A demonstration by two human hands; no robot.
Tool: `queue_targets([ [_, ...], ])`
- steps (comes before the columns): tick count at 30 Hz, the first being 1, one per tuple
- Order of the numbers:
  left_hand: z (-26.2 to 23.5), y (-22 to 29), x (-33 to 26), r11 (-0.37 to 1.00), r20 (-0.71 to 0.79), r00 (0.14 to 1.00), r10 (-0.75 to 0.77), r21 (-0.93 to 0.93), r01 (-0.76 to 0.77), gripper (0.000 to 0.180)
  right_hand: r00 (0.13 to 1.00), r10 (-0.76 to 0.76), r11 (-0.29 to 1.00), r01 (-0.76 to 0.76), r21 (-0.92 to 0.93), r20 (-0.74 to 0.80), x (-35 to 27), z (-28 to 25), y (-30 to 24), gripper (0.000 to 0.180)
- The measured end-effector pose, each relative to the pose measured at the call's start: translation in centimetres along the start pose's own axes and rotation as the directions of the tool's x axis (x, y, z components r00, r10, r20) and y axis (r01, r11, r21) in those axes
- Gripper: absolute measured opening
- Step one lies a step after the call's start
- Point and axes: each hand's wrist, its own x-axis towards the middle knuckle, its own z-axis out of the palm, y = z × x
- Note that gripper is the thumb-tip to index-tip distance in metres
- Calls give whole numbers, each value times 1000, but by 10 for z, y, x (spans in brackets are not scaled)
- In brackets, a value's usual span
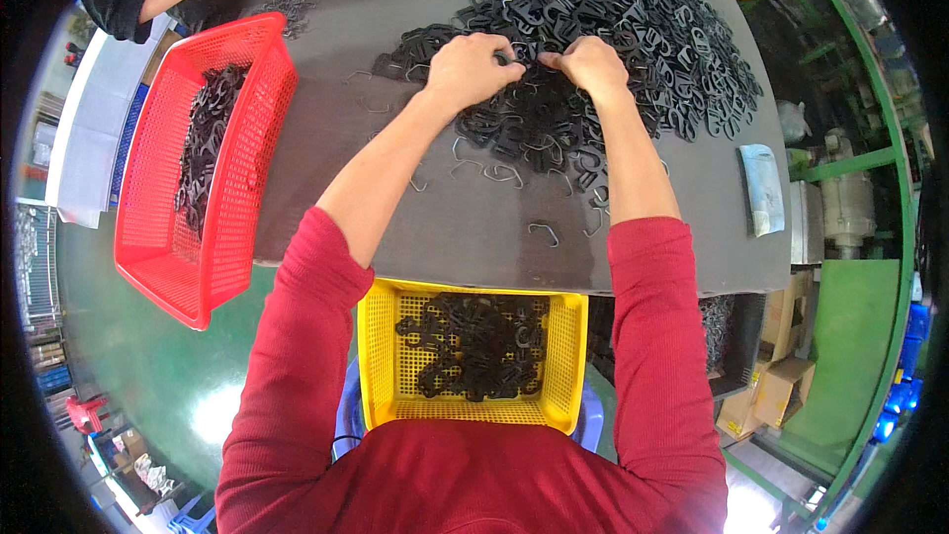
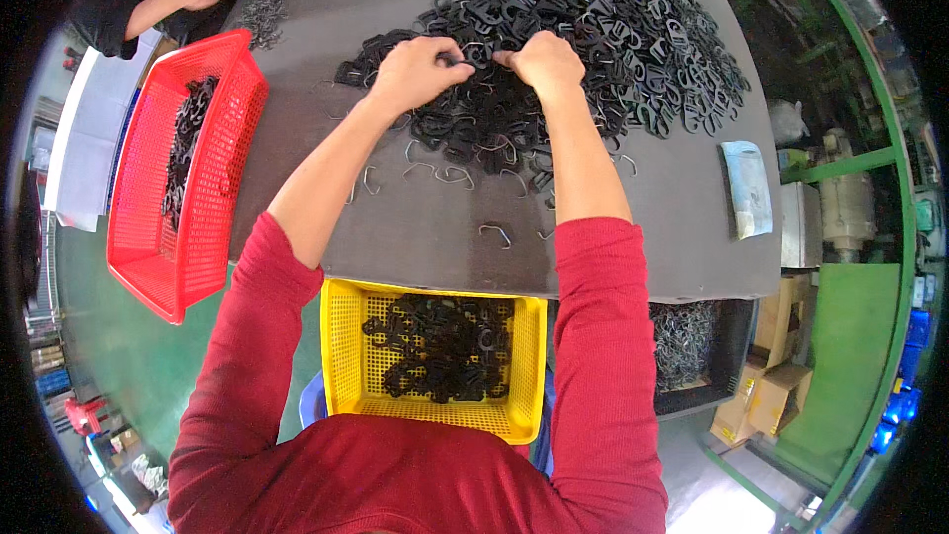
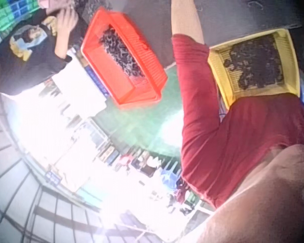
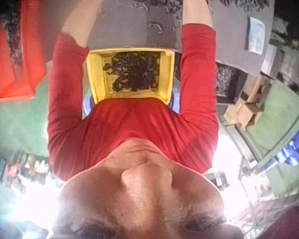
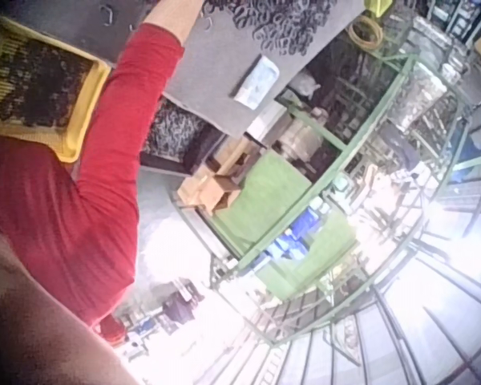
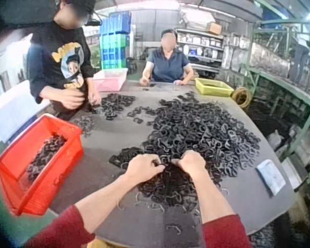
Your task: The person sits at a table and sorts small black metal parts from a large pile into a yellow basket. They pick up parts by hand, inspect them, and place them into the basket while other workers sort similar parts nearby.
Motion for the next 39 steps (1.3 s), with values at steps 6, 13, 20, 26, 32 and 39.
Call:
queue_targets([
  [6,-64,-1,-68,894,151,989,-1,-444,68,25,991,-118,974,105,201,55,3,-1,11,33],
  [13,-56,25,-213,944,774,549,317,-314,-102,27,761,-605,750,447,488,233,-124,-39,15,14],
  [20,-9,-2,-255,937,745,577,335,-198,-289,28,557,-762,644,597,478,332,-231,-12,16,26],
  [26,-29,25,-127,977,104,972,212,-56,-208,22,900,-386,922,385,-44,-203,-120,4,17,32],
  [32,18,-7,-78,932,-192,932,307,258,-254,33,881,-441,893,449,13,-171,-84,19,21,28],
  [39,-6,-32,-67,961,-297,919,258,176,-213,18,994,-51,503,-62,862,101,-80,-13,48,20],
])
